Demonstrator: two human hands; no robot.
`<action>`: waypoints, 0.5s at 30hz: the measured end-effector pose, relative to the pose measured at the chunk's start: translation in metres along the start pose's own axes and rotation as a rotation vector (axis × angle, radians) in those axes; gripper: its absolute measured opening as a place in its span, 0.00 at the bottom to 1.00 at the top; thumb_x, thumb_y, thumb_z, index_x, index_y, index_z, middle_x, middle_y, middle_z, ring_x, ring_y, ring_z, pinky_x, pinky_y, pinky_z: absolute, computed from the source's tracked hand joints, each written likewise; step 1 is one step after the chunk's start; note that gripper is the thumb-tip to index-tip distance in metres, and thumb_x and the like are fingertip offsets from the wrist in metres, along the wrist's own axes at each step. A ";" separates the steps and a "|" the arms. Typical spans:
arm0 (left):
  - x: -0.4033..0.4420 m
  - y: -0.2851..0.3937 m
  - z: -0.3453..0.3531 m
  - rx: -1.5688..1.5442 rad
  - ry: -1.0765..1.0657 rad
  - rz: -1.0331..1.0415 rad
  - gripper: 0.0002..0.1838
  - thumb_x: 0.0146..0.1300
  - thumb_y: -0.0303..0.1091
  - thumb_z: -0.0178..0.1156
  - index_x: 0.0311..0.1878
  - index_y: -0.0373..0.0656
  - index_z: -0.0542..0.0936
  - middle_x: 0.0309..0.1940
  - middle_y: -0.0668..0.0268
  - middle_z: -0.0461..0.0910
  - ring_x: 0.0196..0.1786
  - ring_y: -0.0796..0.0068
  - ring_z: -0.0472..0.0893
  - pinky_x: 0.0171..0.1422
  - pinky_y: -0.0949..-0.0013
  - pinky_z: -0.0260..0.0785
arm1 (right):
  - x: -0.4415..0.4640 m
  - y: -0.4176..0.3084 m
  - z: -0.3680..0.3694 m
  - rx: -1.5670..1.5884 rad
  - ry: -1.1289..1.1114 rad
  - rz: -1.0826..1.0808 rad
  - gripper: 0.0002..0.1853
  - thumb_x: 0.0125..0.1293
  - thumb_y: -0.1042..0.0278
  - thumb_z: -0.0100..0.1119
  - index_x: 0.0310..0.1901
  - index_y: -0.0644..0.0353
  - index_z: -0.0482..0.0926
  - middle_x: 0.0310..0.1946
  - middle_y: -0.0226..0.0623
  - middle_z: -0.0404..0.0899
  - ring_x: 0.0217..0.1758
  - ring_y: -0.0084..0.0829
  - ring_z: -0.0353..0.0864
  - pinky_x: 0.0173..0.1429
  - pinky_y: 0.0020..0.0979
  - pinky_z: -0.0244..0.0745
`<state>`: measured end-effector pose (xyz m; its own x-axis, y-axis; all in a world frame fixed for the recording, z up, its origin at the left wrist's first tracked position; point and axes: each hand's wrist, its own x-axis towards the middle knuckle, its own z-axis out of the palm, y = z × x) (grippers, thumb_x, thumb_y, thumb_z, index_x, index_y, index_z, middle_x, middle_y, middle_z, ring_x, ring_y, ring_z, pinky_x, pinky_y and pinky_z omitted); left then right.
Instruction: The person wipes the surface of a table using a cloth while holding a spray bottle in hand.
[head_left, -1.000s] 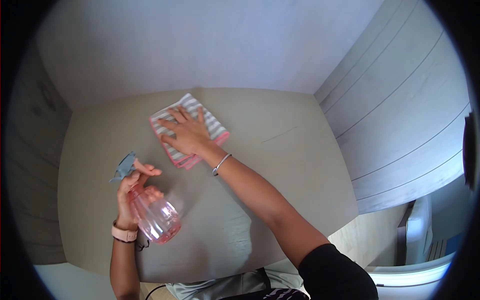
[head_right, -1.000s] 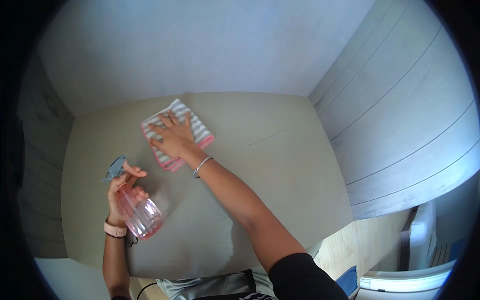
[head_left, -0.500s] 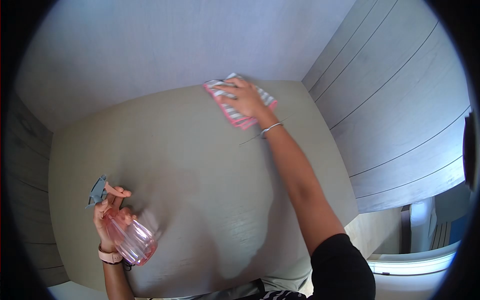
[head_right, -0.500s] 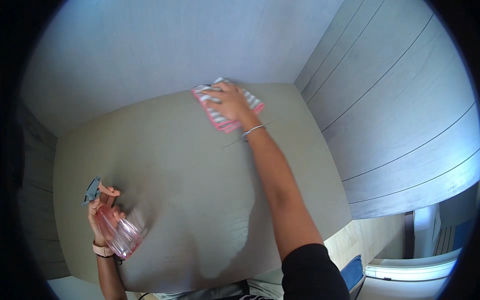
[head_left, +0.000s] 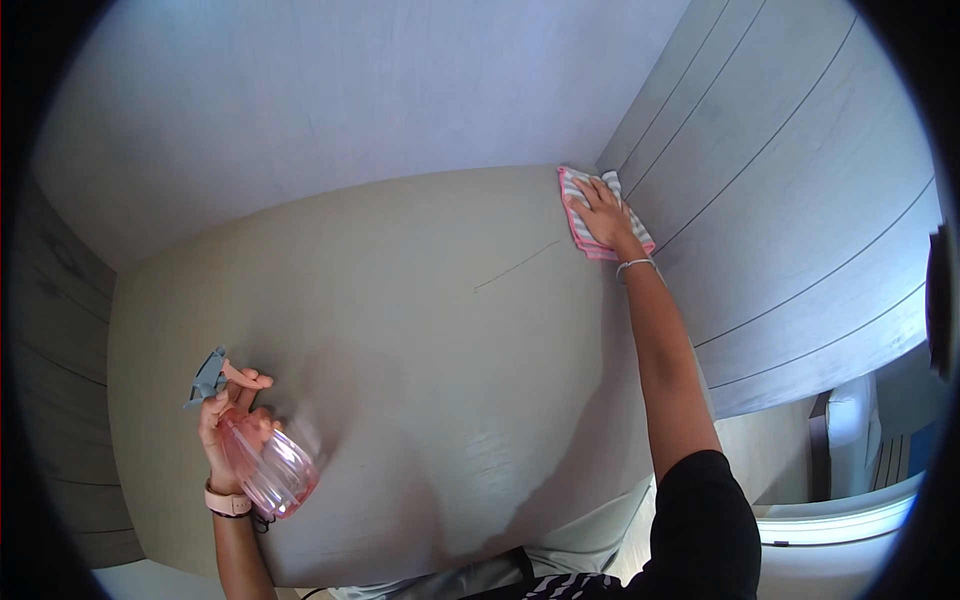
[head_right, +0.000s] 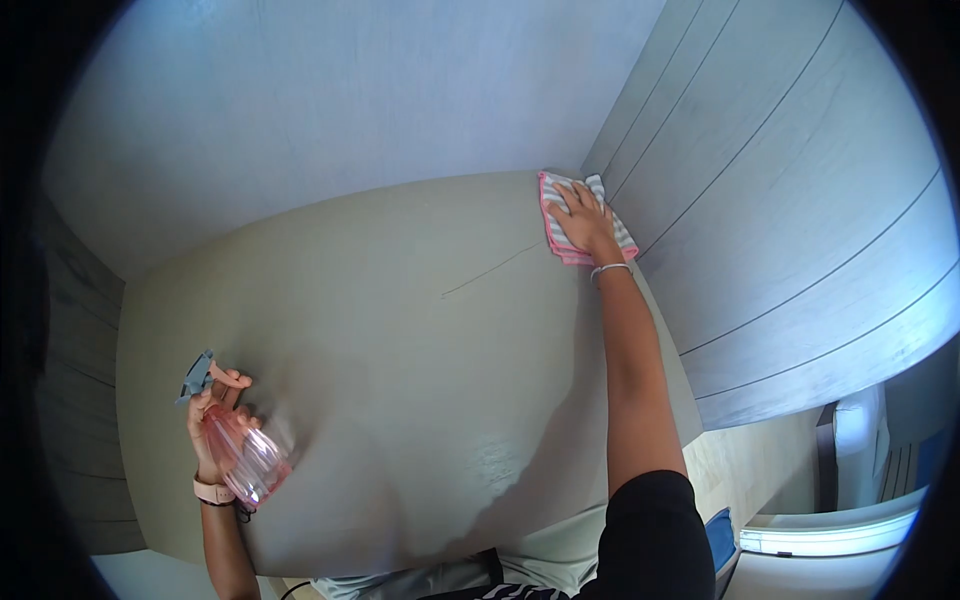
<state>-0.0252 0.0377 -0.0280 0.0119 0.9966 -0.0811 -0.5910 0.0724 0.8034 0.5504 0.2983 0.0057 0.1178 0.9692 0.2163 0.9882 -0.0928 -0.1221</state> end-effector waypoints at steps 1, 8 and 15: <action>-0.004 0.001 -0.001 -0.002 0.000 0.002 0.24 0.70 0.50 0.51 0.59 0.40 0.73 0.52 0.59 0.78 0.29 0.76 0.78 0.39 0.66 0.76 | -0.012 -0.001 0.000 0.000 -0.007 0.009 0.36 0.69 0.29 0.40 0.76 0.28 0.59 0.80 0.31 0.49 0.83 0.36 0.47 0.82 0.53 0.37; -0.016 -0.001 -0.021 -0.063 -0.040 -0.009 0.26 0.68 0.49 0.54 0.59 0.38 0.73 0.54 0.54 0.79 0.31 0.70 0.82 0.45 0.62 0.78 | -0.121 0.009 -0.020 0.014 -0.009 0.016 0.34 0.70 0.31 0.43 0.75 0.29 0.61 0.80 0.33 0.51 0.83 0.36 0.47 0.81 0.54 0.37; -0.018 -0.002 -0.021 -0.079 -0.073 -0.024 0.25 0.67 0.47 0.55 0.58 0.37 0.73 0.54 0.54 0.80 0.31 0.70 0.82 0.46 0.62 0.79 | -0.227 0.017 -0.036 -0.023 0.039 0.098 0.34 0.71 0.33 0.43 0.75 0.32 0.61 0.80 0.34 0.52 0.83 0.36 0.46 0.81 0.57 0.36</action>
<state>-0.0413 0.0188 -0.0406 0.0838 0.9950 -0.0539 -0.6516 0.0956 0.7525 0.5436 0.0689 -0.0109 0.2178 0.9454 0.2424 0.9736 -0.1930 -0.1220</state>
